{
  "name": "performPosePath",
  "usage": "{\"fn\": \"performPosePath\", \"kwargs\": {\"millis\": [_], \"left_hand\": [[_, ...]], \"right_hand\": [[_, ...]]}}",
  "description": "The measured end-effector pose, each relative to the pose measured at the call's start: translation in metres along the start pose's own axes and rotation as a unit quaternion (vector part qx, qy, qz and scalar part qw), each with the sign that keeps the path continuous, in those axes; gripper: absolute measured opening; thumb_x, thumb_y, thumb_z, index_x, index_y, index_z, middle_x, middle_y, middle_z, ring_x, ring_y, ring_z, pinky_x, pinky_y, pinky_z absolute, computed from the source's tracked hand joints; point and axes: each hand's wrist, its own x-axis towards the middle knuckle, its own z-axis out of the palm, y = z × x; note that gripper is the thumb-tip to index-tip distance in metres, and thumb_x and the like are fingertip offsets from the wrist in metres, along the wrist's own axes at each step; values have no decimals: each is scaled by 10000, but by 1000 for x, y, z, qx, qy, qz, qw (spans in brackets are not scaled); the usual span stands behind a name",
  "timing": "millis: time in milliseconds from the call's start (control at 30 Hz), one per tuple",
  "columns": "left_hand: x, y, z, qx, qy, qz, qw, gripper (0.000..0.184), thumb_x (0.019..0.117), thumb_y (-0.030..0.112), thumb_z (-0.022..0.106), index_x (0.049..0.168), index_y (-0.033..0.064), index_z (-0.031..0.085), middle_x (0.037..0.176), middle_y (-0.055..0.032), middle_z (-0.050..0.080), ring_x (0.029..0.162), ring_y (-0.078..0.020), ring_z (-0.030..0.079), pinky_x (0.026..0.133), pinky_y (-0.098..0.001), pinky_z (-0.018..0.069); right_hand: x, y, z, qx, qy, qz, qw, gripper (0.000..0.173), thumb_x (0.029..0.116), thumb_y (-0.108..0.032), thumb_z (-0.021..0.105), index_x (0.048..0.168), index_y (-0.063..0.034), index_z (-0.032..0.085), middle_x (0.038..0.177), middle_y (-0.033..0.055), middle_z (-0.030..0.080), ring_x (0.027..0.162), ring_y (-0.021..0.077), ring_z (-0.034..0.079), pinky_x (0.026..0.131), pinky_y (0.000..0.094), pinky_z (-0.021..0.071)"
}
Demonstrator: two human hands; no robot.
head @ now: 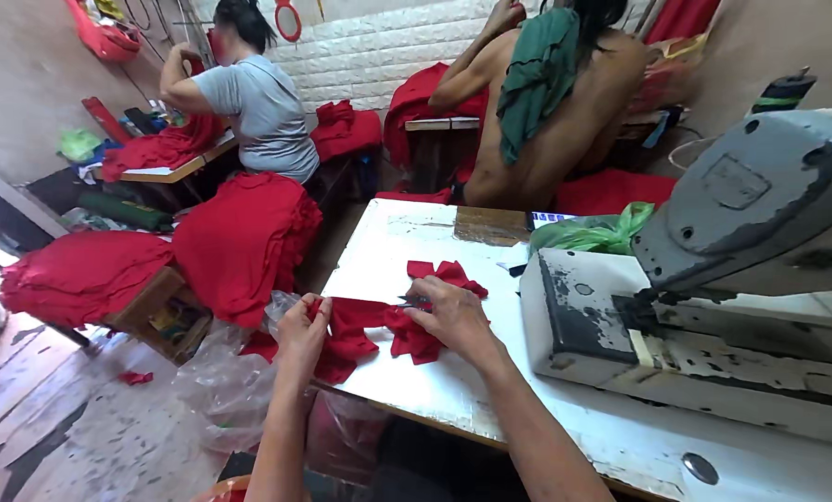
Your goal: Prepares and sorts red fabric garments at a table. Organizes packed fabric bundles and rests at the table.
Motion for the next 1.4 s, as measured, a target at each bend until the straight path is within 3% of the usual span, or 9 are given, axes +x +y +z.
{"fn": "performPosePath", "kwargs": {"millis": [167, 333, 400, 500, 600, 833, 933, 1100, 1400], "left_hand": [[0, -1, 2, -12, 18, 15, 1000, 205, 1016, 199, 612, 969, 21, 701, 765, -50, 631, 700, -103, 584, 700, -337, 478], [0, -6, 1, -2, 15, 14, 1000, 202, 1014, 214, 607, 978, 43, 707, 751, -31, 633, 662, -90, 586, 675, -330, 489], [0, -3, -1, 44, -15, -7, 999, 218, 1023, 192, 602, 1002, 1, 703, 804, -113, 658, 739, -201, 627, 735, -428, 496], [1, 2, -5, 136, -100, -52, 984, 267, 1023, 147, 595, 1156, -68, 682, 1079, -283, 688, 1070, -436, 658, 968, -605, 474], [2, 3, 3, 158, -88, -40, 983, 288, 1008, 81, 581, 1240, -71, 654, 1170, -284, 673, 1135, -447, 641, 1003, -603, 467], [22, 8, 34, 136, -273, 44, 951, 370, 1027, 161, 591, 1350, -20, 608, 1270, -235, 646, 1197, -395, 618, 1056, -581, 449], [26, 16, 38, 163, -303, 31, 939, 281, 1004, 181, 637, 1189, -26, 676, 1168, -236, 640, 1124, -393, 620, 1003, -569, 462], [18, 8, 33, 66, -168, 56, 982, 270, 1039, 199, 567, 1101, -47, 661, 977, -225, 683, 965, -363, 671, 904, -557, 506], [8, 16, 30, 16, -43, 97, 994, 189, 1010, 171, 591, 1045, 0, 664, 806, -123, 656, 735, -219, 643, 714, -424, 520]], "right_hand": [[3, -8, -5, -36, -82, 45, 995, 216, 952, -182, 671, 1096, -33, 734, 1063, 180, 712, 986, 369, 689, 847, 572, 510], [1, -3, 14, -69, -16, 24, 997, 192, 982, -170, 631, 1018, -27, 754, 983, 166, 722, 894, 372, 708, 755, 568, 531], [0, 0, 15, -59, 15, 34, 998, 190, 980, -186, 644, 1009, -31, 750, 981, 162, 725, 888, 368, 710, 746, 572, 534], [1, 6, 13, -7, 74, 62, 995, 216, 972, -231, 679, 1069, -42, 716, 987, 158, 718, 881, 354, 703, 743, 582, 531], [3, 9, 11, 64, 114, 72, 989, 259, 978, -263, 687, 1132, -56, 700, 985, 138, 712, 881, 318, 694, 756, 561, 532], [6, 6, 21, 322, -25, 74, 944, 265, 994, -219, 655, 1176, -28, 627, 869, 61, 653, 668, 101, 593, 643, 271, 511], [6, 5, 19, 275, -51, 91, 956, 286, 1014, -255, 630, 1195, -34, 625, 905, 80, 660, 729, 139, 620, 699, 321, 529], [2, 0, 16, 78, 31, 55, 995, 297, 993, -298, 660, 1155, -51, 695, 993, 142, 718, 914, 312, 694, 816, 548, 531], [-2, -11, 12, 34, 20, 32, 999, 226, 952, -258, 688, 1046, -63, 753, 954, 131, 734, 883, 304, 709, 771, 528, 537]]}}
